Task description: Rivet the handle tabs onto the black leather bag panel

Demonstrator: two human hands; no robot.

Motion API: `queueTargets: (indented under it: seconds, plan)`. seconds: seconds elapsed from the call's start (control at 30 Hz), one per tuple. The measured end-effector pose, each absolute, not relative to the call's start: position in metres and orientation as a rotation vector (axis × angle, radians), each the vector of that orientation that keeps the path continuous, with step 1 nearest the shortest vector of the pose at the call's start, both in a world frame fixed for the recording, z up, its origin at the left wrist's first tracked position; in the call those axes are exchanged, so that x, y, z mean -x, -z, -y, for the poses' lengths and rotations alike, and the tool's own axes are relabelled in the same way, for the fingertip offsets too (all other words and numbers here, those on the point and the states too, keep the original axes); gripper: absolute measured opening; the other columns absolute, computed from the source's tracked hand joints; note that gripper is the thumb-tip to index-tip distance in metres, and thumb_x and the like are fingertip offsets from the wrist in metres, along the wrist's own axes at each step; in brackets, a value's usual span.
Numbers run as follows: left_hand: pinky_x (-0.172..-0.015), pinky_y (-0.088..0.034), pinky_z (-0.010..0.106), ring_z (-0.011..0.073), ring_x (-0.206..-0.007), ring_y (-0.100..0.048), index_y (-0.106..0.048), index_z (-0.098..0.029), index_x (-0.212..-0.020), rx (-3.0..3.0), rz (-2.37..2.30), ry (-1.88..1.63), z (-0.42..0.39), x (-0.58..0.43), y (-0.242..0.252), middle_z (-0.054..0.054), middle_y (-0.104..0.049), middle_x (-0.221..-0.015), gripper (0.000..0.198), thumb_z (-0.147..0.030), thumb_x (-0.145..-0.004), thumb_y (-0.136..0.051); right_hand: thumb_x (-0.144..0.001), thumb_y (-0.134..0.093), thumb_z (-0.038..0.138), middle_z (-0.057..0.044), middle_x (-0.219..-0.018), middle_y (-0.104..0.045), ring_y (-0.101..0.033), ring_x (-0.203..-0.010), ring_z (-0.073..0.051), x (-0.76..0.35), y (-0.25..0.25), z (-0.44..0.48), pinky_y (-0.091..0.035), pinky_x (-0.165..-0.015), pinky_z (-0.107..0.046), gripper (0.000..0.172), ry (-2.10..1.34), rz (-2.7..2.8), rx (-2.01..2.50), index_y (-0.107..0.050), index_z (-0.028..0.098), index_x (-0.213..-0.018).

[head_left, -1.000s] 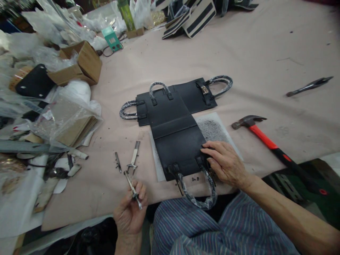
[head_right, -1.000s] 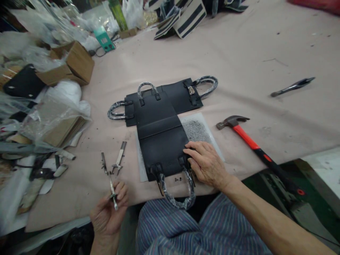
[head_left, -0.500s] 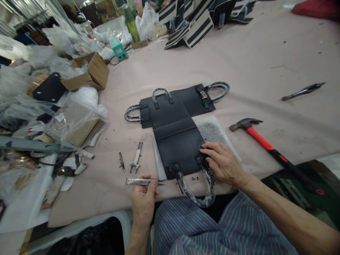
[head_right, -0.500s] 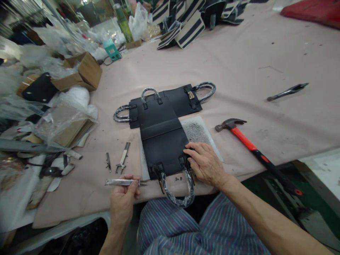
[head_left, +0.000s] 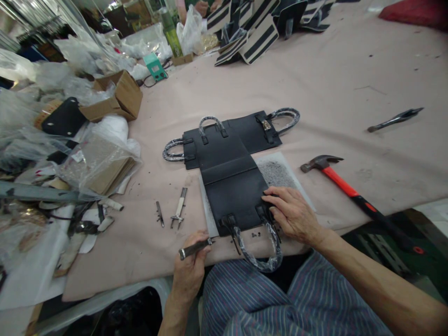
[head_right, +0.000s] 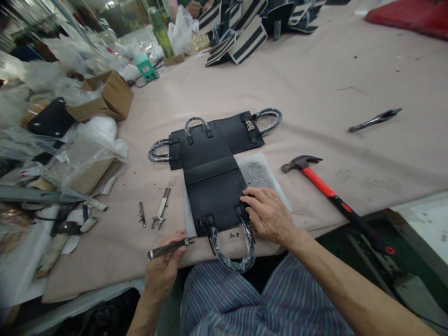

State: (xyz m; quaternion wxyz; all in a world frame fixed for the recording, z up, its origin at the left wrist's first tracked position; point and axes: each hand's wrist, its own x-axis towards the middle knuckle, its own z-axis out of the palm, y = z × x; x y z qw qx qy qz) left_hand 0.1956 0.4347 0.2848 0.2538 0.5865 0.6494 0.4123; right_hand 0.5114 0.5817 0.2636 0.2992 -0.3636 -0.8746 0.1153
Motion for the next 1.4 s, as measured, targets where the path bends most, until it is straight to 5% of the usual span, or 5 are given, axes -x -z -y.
queueTargets:
  seconds: [0.27, 0.43, 0.7, 0.9, 1.4]
  plan:
    - [-0.090, -0.064, 0.035, 0.0206, -0.095, -0.078, -0.066, -0.020, -0.098, -1.362, -1.579, -1.411, -0.467, -0.227, -0.304, 0.004, -0.079, -0.099, 0.003, -0.020, -0.097, -0.063, -0.099, -0.047, 0.017, -0.014, -0.128, -0.061, -0.057, -0.118, -0.030, -0.511, -0.264, -0.582, -0.046, -0.099, -0.051, 0.028, -0.304, 2.323, 0.970, -0.059, 0.017, -0.124]
    - [-0.085, -0.063, 0.030, 0.0184, -0.089, -0.077, -0.070, -0.017, -0.102, -1.240, -1.809, -1.603, -0.495, -0.248, -0.285, 0.006, -0.079, -0.098, 0.014, -0.028, -0.094, -0.069, -0.099, -0.048, 0.018, -0.013, -0.129, -0.061, -0.057, -0.119, -0.030, -0.511, -0.263, -0.582, -0.046, -0.099, -0.051, 0.028, -0.319, 2.321, 0.982, -0.059, 0.018, -0.125]
    - [-0.107, -0.054, 0.041, 0.0218, -0.111, -0.072, -0.058, -0.016, -0.134, -1.522, -1.968, -1.452, -0.491, -0.241, -0.276, 0.010, -0.076, -0.111, 0.037, -0.024, -0.098, -0.059, -0.098, -0.047, 0.018, -0.013, -0.128, -0.062, -0.057, -0.117, -0.030, -0.510, -0.265, -0.582, -0.046, -0.098, -0.051, 0.029, -0.308, 2.314, 0.977, -0.059, 0.018, -0.125]
    - [-0.098, -0.060, 0.036, 0.0202, -0.105, -0.073, -0.070, -0.021, -0.115, -1.813, -1.685, -1.302, -0.493, -0.221, -0.288, 0.006, -0.077, -0.108, 0.022, -0.017, -0.095, -0.064, -0.098, -0.047, 0.017, -0.013, -0.128, -0.062, -0.057, -0.117, -0.030, -0.510, -0.266, -0.582, -0.046, -0.098, -0.051, 0.029, -0.301, 2.311, 0.976, -0.059, 0.018, -0.124]
    - [-0.091, -0.064, 0.033, 0.0212, -0.094, -0.078, -0.078, -0.018, -0.097, -1.248, -1.563, -1.378, -0.506, -0.268, -0.283, 0.007, -0.082, -0.101, 0.014, -0.023, -0.084, -0.077, -0.098, -0.048, 0.018, -0.014, -0.128, -0.062, -0.057, -0.118, -0.031, -0.510, -0.265, -0.582, -0.045, -0.098, -0.051, 0.029, -0.292, 2.324, 0.990, -0.061, 0.016, -0.124]
